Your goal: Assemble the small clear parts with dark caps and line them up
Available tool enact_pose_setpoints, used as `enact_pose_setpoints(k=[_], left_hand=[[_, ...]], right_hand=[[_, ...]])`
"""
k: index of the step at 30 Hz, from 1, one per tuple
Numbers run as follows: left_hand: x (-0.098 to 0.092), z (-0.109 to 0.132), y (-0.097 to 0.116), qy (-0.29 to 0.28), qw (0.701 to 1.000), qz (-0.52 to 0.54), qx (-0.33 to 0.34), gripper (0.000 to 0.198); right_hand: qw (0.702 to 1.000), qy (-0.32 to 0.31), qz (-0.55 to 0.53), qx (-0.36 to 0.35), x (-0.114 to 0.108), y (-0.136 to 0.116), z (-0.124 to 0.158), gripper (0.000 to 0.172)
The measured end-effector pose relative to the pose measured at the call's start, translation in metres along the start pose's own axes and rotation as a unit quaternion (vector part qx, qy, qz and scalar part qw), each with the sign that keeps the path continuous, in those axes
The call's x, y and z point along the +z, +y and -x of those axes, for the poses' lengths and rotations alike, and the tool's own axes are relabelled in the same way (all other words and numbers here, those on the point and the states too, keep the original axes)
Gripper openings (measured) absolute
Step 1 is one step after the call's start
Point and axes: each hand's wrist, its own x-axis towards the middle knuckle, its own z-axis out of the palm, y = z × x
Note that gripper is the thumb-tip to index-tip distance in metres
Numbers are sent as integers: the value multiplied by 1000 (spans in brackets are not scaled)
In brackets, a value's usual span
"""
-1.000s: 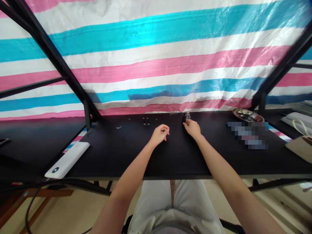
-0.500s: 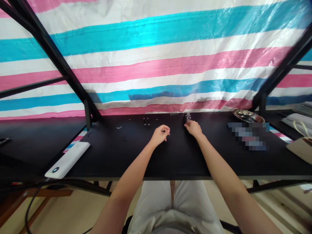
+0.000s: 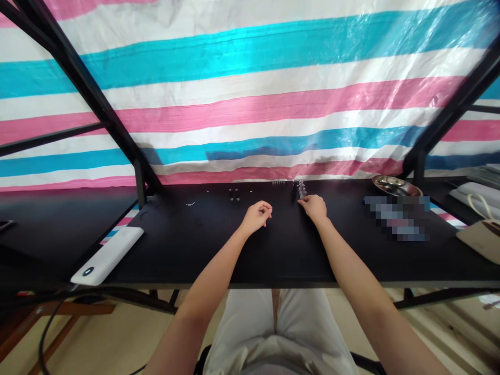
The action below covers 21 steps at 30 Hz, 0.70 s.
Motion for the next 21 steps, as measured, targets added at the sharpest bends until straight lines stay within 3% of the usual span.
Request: enact_pose_setpoints(k=[12,16,18,21], left_hand=[[-2,-1,-2,14,999,-37,-5,13],[-12,-3,-5,127,979,-156,-27,14],[-21,-4,-6,193,955,-225,-31,23],[-36,-6,-8,246,928,-277,-42,38]], right_hand=[[1000,-5,13,-10,-2,-2,3,31],[1000,-18,24,-1,-5,-3,6,33],[999,-25,30,1,-7,-3,8,33],[998,-41,42,-8,-11,-2,11,33]])
